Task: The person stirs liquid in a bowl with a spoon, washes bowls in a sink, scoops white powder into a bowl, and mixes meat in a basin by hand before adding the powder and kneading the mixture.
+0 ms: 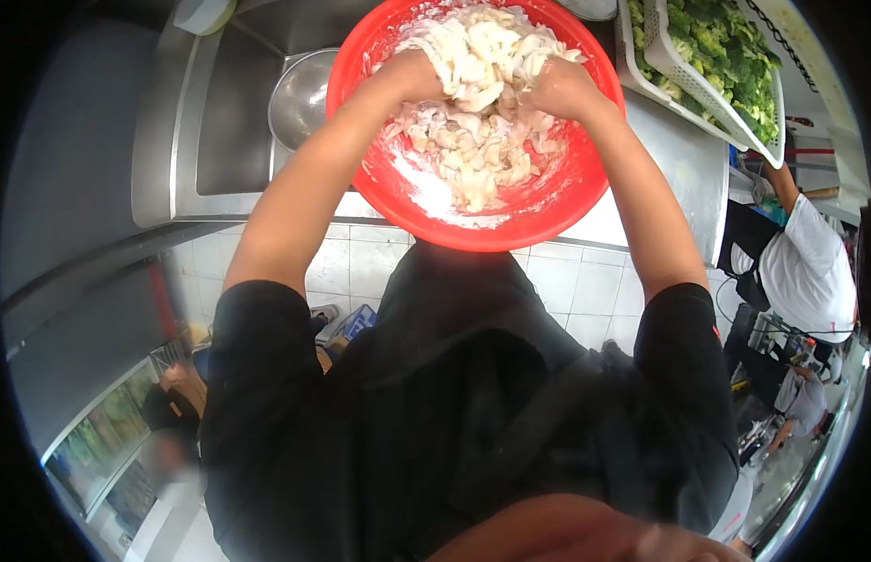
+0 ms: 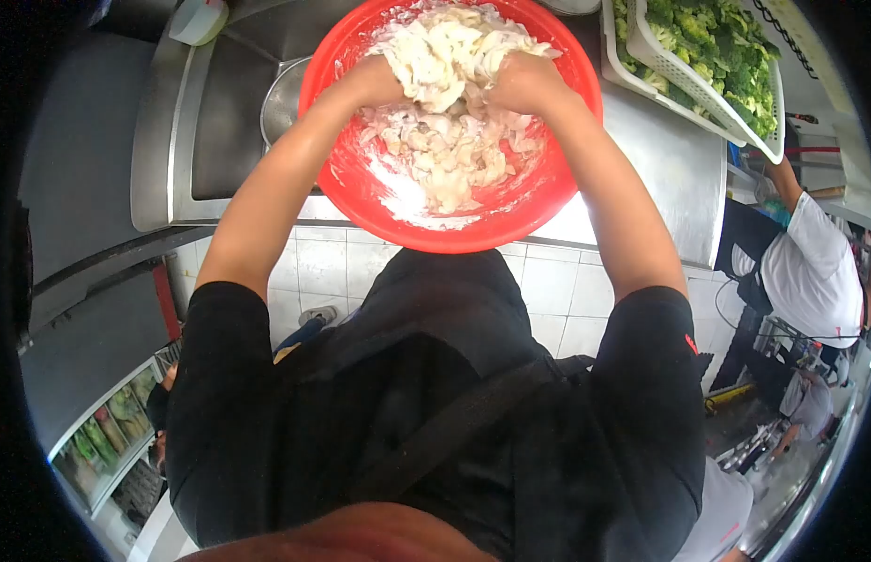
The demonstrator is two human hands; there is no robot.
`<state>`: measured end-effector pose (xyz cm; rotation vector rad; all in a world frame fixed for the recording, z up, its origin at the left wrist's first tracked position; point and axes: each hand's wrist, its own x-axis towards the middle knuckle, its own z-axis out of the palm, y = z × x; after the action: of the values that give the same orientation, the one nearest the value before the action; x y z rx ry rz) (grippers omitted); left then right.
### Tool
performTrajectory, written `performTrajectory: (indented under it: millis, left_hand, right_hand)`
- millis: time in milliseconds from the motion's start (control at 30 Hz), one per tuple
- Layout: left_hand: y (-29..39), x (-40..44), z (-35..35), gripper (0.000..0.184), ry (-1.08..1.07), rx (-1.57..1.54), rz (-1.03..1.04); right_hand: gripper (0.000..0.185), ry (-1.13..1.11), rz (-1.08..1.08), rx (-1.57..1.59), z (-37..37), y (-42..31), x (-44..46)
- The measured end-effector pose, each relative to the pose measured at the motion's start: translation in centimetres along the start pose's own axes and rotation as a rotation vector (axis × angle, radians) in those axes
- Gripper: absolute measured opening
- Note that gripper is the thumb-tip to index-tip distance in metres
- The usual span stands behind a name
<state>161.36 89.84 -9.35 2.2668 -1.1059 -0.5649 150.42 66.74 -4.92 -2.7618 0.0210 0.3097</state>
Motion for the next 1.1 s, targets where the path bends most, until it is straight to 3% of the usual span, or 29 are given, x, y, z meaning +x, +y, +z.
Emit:
performTrajectory:
  millis: [33, 167, 233, 267, 300, 333, 367, 433, 500, 567, 600, 667, 767, 800, 900, 933, 967, 1000, 1033, 1067, 1100]
  left_hand:
    - [-1.5, 0.4, 0.9, 0.048, -0.033, 0.012, -0.042]
    - [-5.5, 2.2, 2.7, 0.056, -0.055, 0.156, -0.154]
    - [-6.2, 3.2, 3.2, 0.055, 0.062, 0.003, -0.144]
    - [-7.4, 4.0, 3.7, 0.054, -0.035, -0.341, -0.339]
    - [-8.5, 4.5, 4.1, 0.053, -0.132, -0.684, -0.526]
    - [-8.6, 3.9, 4.6, 0.047, -0.021, -0.900, -0.498]
    - [-7.5, 3.2, 4.4, 0.047, -0.015, -0.894, -0.487]
    - [-5.1, 2.5, 3.9, 0.030, -0.030, -1.319, -0.650]
    - [-3.7, 1.7, 3.8, 0.039, -0.070, -1.483, -0.585]
    - [0.5, -0.7, 1.9, 0.047, -0.047, -1.657, -0.504]
    - [1.0, -0.6, 1.6, 0.047, -0.047, -1.661, -0.509]
    - [1.8, -0.3, 1.5, 0.051, 0.037, -1.693, -0.173]
    - [3.0, -1.7, -0.3, 0.048, 0.096, -1.572, -0.184]
    - [3.3, -1.8, -1.2, 0.045, 0.203, -1.386, -0.141]
    - [3.9, -3.0, -2.4, 0.045, 0.313, -1.339, -0.143]
    - [4.6, -4.2, -3.0, 0.045, 0.268, -1.059, -0.230]
    - [3.9, -4.6, -2.3, 0.045, 0.266, -1.062, -0.235]
    - [2.6, -5.2, -0.7, 0.044, 0.247, -0.759, -0.086]
    - [1.3, -5.8, 0.7, 0.043, 0.224, -0.449, 0.060]
    - [-0.8, -6.0, 2.3, 0.043, 0.228, -0.447, 0.057]
    - [-3.2, -5.8, 3.9, 0.041, 0.101, -0.289, -0.111]
  right_hand:
    - [0.045, -0.054, -0.015, -0.226, -0.3, 0.0, 0.1]
    - [0.048, 0.010, -0.121, -0.173, 4.7, 4.6, 3.6]
    - [0.042, -0.312, 0.216, 0.396, 4.1, 2.9, 5.0]
    - [0.043, -0.359, 0.278, 0.646, 4.6, 2.9, 5.4]
    - [0.043, -0.349, 0.267, 0.646, 6.8, 3.1, 5.6]
    - [0.037, -0.294, 0.260, 1.052, 9.6, 3.7, 6.0]
    - [0.032, -0.233, 0.247, 1.458, 10.8, 3.9, 6.2]
    - [0.031, -0.268, 0.261, 1.586, 10.1, 3.2, 5.9]
    - [0.030, -0.312, 0.292, 1.718, 9.3, 3.1, 5.2]
    - [0.030, -0.280, 0.192, 1.810, 8.1, 3.5, 4.7]
    - [0.031, -0.218, 0.252, 1.809, 7.4, 3.5, 4.4]
    - [0.030, -0.195, 0.221, 1.768, 5.4, 3.2, 2.6]
    - [0.029, -0.163, 0.163, 1.678, 3.5, 2.8, -0.9]
    - [0.029, -0.133, 0.118, 1.585, 2.9, 2.7, -1.5]
    - [0.029, -0.198, 0.176, 1.331, 1.6, 1.3, -4.6]
    - [0.028, -0.229, 0.111, 1.209, 2.1, 0.5, -5.3]
    - [0.028, -0.256, 0.046, 1.087, 2.6, -0.4, -5.9]
    - [0.038, -0.543, 0.070, 0.725, 0.1, -2.6, -5.8]
    - [0.044, -0.624, 0.068, 0.526, 1.1, -4.1, -5.4]
    - [0.050, -0.695, 0.064, 0.324, 2.6, -5.2, -4.9]
    - [0.050, -0.692, 0.059, 0.322, 4.8, -5.6, -4.0]
